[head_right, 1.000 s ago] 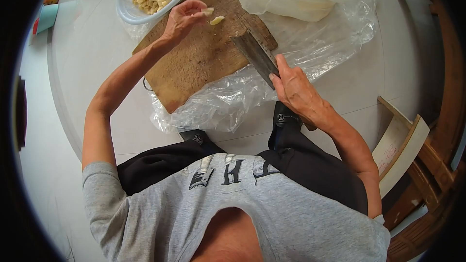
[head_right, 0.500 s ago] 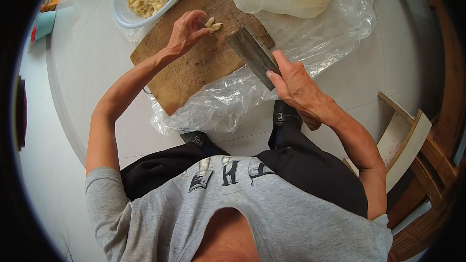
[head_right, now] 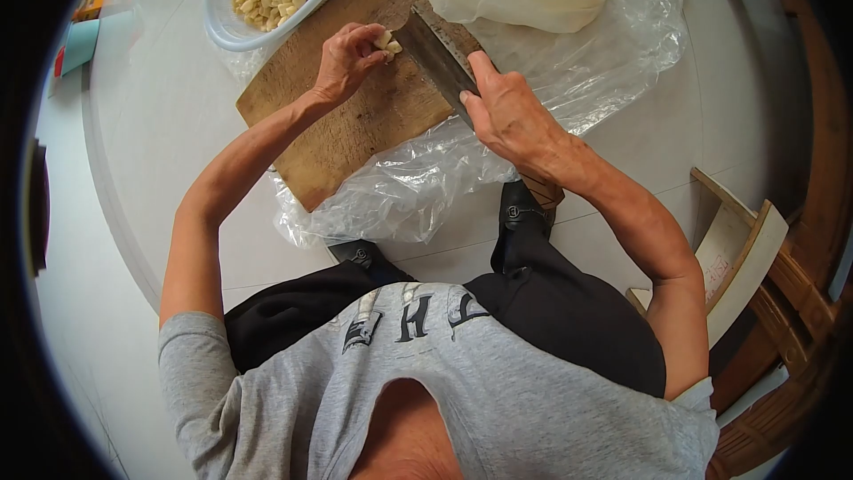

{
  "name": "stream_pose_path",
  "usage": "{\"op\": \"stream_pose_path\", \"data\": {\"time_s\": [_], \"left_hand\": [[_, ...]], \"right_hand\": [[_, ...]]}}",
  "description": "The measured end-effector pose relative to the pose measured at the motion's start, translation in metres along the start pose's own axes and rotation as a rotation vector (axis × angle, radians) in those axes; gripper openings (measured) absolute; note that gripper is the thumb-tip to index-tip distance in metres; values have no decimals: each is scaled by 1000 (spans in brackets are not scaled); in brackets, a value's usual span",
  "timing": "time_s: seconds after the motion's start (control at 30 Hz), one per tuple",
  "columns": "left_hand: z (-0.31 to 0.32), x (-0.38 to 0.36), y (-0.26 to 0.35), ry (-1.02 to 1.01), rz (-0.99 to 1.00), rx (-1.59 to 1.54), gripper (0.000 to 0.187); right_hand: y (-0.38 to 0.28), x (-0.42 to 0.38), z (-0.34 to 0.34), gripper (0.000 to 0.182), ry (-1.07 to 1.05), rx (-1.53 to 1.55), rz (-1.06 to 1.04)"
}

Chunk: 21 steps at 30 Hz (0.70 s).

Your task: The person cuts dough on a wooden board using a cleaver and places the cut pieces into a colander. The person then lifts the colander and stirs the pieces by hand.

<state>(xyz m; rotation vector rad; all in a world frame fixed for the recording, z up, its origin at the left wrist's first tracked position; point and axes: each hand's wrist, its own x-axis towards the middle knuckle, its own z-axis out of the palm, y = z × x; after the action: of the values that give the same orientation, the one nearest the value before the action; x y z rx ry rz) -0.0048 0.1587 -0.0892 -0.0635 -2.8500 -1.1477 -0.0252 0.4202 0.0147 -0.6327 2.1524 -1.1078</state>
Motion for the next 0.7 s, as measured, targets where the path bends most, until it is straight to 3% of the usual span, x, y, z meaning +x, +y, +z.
{"op": "stream_pose_path", "data": {"time_s": [0.13,0.43,0.7], "left_hand": [[1,1,4,5,-116,-135,32],[1,-3,3,43,-26,21,26],[8,-5,-6,81,-40,-60,19]], "right_hand": [[3,4,5,21,12,-3,-16],[-4,13,10,18,-41,-91,-40],[-12,47,11,17,-81,-309,-179]]}}
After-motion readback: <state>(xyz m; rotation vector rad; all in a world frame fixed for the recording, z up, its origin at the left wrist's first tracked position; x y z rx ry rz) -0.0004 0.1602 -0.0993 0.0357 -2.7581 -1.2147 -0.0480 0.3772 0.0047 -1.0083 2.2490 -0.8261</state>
